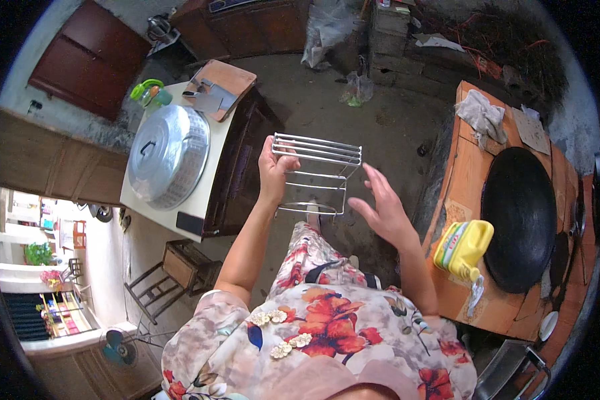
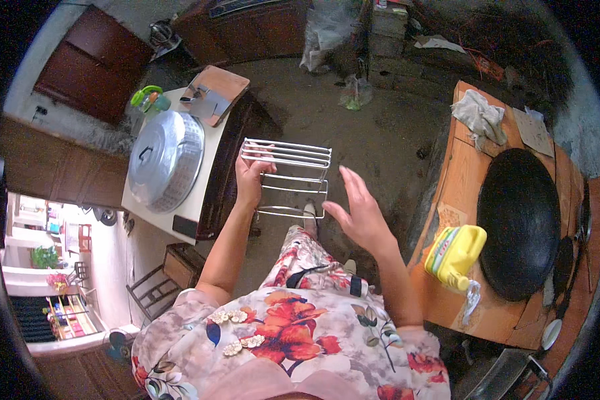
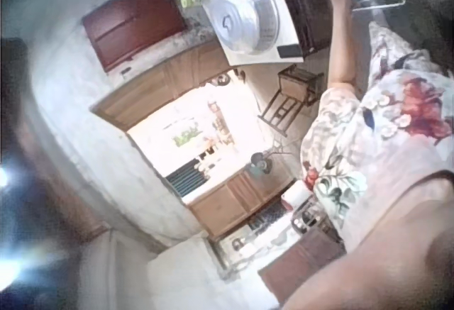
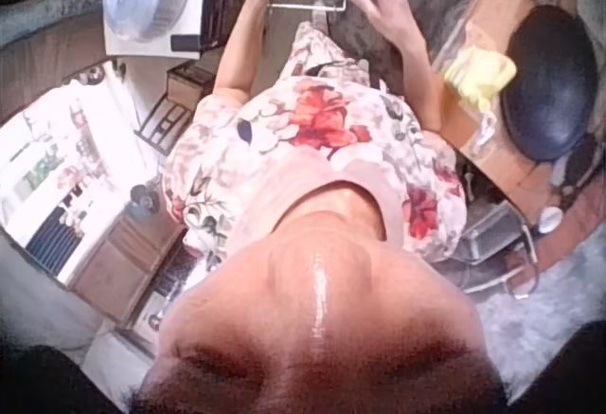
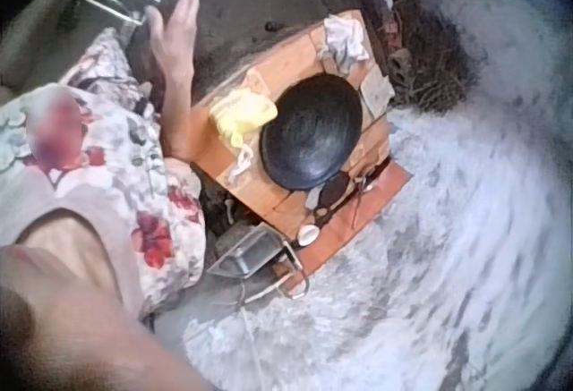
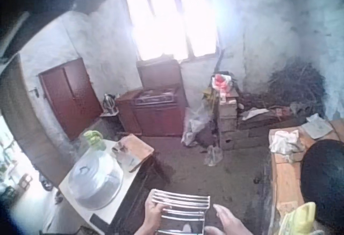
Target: The person washes a metal wire rack in a sink with a cloth, wipes the rack dry, and then places two knives into the rack on a wooden board.
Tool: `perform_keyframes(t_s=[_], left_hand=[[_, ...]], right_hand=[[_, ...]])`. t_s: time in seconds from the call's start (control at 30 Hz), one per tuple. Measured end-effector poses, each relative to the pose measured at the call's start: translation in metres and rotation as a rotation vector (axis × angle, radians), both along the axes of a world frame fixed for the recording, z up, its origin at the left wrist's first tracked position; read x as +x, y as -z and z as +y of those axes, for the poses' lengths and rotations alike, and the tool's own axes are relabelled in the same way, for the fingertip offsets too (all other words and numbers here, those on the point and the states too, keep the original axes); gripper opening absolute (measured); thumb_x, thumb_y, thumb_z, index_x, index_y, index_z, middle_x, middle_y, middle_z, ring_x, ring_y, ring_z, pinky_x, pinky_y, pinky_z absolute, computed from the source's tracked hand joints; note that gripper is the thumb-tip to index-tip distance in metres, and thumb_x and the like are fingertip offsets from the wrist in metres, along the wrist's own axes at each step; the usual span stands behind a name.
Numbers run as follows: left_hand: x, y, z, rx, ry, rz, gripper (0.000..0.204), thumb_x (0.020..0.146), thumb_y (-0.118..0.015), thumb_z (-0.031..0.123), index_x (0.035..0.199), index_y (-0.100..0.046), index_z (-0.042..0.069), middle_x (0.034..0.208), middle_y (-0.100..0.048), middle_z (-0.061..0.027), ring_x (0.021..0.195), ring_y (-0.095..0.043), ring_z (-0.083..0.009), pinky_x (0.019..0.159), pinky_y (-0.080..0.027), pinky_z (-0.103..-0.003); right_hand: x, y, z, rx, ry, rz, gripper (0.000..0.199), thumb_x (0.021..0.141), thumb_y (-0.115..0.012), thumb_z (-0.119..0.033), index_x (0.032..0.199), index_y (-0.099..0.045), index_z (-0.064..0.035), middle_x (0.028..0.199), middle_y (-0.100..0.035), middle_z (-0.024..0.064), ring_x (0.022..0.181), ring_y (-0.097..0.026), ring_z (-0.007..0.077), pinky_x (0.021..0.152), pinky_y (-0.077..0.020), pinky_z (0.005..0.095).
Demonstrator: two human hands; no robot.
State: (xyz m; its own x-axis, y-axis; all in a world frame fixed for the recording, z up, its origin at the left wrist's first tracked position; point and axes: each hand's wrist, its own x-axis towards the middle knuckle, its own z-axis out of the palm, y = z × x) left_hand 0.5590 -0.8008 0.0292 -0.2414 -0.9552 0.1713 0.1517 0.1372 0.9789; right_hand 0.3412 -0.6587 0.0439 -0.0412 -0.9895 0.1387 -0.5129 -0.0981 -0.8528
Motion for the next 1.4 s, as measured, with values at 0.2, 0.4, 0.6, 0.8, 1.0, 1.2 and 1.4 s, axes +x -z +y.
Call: perform_keyframes(t_s=[0.2, 0.4, 0.6, 0.8, 1.0, 1.2, 1.4], left_hand=[[-0.003, 0.004, -0.141, 0.069, 0.115, 0.333, 0.011, 0.072, -0.052, 0.004, 0.082, -0.05, 0.0, 0.062, -0.053, -0.0063, 0.057, -0.053, -0.0157, 0.08, -0.047, -0.032], [-0.011, 0.008, -0.274, 0.053, 0.254, 0.468, 0.018, 0.08, -0.05, 0.003, 0.097, -0.046, 0.002, 0.089, -0.06, -0.0168, 0.07, -0.06, -0.0193, 0.076, -0.049, -0.033], [-0.049, 0.033, -0.39, 0.15, 0.273, 0.445, 0.035, 0.087, -0.055, 0.018, 0.118, -0.049, 0.002, 0.115, -0.057, -0.0089, 0.109, -0.053, -0.017, 0.098, -0.036, -0.031], [-0.062, 0.011, -0.543, 0.035, 0.421, 0.154, 0.084, 0.079, -0.062, 0.056, 0.137, -0.032, 0.003, 0.14, -0.039, -0.0159, 0.131, -0.037, -0.0242, 0.106, -0.032, -0.037], [-0.034, -0.035, -0.656, -0.033, 0.12, 0.029, 0.061, 0.093, -0.04, 0.054, 0.124, -0.051, 0.003, 0.125, -0.053, -0.0103, 0.122, -0.045, -0.0186, 0.103, -0.033, -0.033], [-0.021, -0.054, -0.748, -0.151, -0.122, -0.267, 0.04, 0.089, -0.061, 0.017, 0.126, -0.051, 0.006, 0.125, -0.055, -0.0066, 0.121, -0.048, -0.0172, 0.1, -0.037, -0.034], [0.003, -0.084, -0.875, -0.411, -0.062, -0.408, 0.077, 0.072, -0.076, 0.029, 0.138, -0.041, 0.011, 0.141, -0.043, -0.0085, 0.133, -0.036, -0.0243, 0.108, -0.029, -0.043]], right_hand=[[0.007, -0.003, -0.163, 0.026, -0.084, 0.091, 0.066, 0.082, -0.069, -0.022, 0.134, -0.036, 0.0021, 0.114, -0.057, 0.0193, 0.095, -0.06, 0.0271, 0.081, -0.0501, 0.036], [0.008, -0.025, -0.29, 0.023, -0.025, -0.014, 0.054, 0.082, -0.07, -0.022, 0.123, -0.045, 0.0043, 0.097, -0.062, 0.0161, 0.078, -0.064, 0.0177, 0.066, -0.0517, 0.0303], [-0.022, -0.024, -0.422, 0.124, 0.007, 0.07, 0.03, 0.084, -0.068, -0.021, 0.093, -0.051, 0.0015, 0.072, -0.06, 0.0104, 0.061, -0.062, 0.0169, 0.056, -0.0486, 0.0319], [-0.084, 0.02, -0.612, -0.093, -0.019, 0.185, 0.022, 0.088, -0.059, -0.019, 0.083, -0.049, 0.0003, 0.068, -0.058, 0.0171, 0.059, -0.059, 0.0319, 0.055, -0.0451, 0.0386], [-0.102, 0.014, -0.792, 0.153, -0.285, -0.317, 0.018, 0.097, -0.048, -0.018, 0.09, -0.051, -0.0015, 0.067, -0.057, 0.0024, 0.05, -0.053, 0.0069, 0.048, -0.0449, 0.0223], [-0.071, 0.033, -0.962, 0.362, -0.659, -0.55, 0.021, 0.098, -0.047, -0.026, 0.097, -0.051, -0.0055, 0.079, -0.062, 0.0033, 0.055, -0.056, 0.0072, 0.05, -0.0424, 0.0177], [0.025, 0.029, -1.093, 0.589, -1.019, -0.395, 0.022, 0.094, -0.047, -0.023, 0.092, -0.056, -0.003, 0.076, -0.065, 0.007, 0.055, -0.057, 0.0098, 0.051, -0.0448, 0.0222]])
